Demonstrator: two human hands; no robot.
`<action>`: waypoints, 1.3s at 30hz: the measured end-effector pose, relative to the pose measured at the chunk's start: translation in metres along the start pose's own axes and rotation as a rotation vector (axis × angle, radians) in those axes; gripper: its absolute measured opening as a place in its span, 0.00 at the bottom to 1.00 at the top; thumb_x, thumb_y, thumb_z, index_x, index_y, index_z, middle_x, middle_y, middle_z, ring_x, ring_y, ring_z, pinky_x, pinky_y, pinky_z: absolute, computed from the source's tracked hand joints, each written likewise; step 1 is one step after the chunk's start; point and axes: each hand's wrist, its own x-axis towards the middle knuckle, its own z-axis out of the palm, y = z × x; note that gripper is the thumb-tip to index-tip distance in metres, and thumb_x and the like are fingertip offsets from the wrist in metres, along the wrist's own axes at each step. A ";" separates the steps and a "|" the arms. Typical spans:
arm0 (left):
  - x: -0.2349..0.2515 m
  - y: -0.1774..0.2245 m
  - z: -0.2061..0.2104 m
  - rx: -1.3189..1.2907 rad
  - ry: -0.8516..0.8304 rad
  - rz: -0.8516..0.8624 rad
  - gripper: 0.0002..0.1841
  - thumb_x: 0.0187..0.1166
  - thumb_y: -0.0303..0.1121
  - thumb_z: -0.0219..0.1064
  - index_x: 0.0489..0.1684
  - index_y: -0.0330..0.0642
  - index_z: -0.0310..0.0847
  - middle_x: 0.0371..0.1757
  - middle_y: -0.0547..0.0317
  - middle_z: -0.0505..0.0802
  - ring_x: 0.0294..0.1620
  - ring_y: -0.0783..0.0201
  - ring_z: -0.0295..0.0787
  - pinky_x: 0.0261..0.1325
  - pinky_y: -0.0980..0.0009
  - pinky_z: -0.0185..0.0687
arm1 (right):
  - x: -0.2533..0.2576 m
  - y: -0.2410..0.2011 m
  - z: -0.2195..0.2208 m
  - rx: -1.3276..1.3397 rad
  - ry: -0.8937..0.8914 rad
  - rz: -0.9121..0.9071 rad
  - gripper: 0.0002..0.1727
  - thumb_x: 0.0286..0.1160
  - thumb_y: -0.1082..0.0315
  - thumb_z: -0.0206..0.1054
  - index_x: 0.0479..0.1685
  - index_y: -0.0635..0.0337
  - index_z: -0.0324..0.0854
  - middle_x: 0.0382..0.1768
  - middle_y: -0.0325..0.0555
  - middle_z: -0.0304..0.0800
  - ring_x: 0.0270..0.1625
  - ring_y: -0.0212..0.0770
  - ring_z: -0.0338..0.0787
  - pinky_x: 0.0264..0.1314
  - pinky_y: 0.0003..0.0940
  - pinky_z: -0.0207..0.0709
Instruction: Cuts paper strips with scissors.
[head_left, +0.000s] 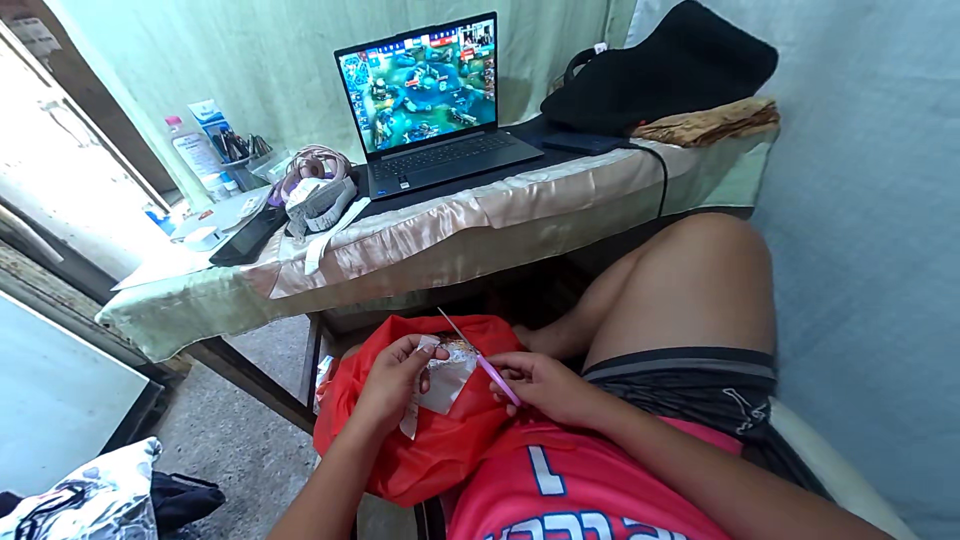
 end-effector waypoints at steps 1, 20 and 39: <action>0.000 0.000 0.000 -0.004 -0.004 0.004 0.11 0.89 0.29 0.58 0.56 0.34 0.84 0.45 0.50 0.95 0.22 0.70 0.81 0.26 0.76 0.78 | 0.000 0.001 0.000 0.000 -0.001 -0.002 0.22 0.84 0.69 0.66 0.77 0.55 0.78 0.47 0.42 0.94 0.40 0.36 0.94 0.44 0.31 0.91; 0.001 -0.005 -0.003 0.015 -0.019 0.048 0.13 0.89 0.31 0.58 0.52 0.34 0.88 0.46 0.52 0.94 0.20 0.73 0.76 0.23 0.78 0.72 | 0.000 0.002 0.000 -0.008 0.017 0.005 0.22 0.86 0.67 0.65 0.78 0.54 0.78 0.48 0.41 0.94 0.41 0.35 0.94 0.45 0.30 0.91; -0.002 0.000 -0.002 0.032 -0.069 0.201 0.17 0.92 0.32 0.49 0.57 0.33 0.86 0.44 0.53 0.94 0.21 0.73 0.78 0.25 0.78 0.74 | 0.000 0.003 0.001 -0.004 0.008 -0.003 0.22 0.85 0.69 0.65 0.77 0.56 0.78 0.49 0.42 0.94 0.42 0.35 0.94 0.45 0.30 0.91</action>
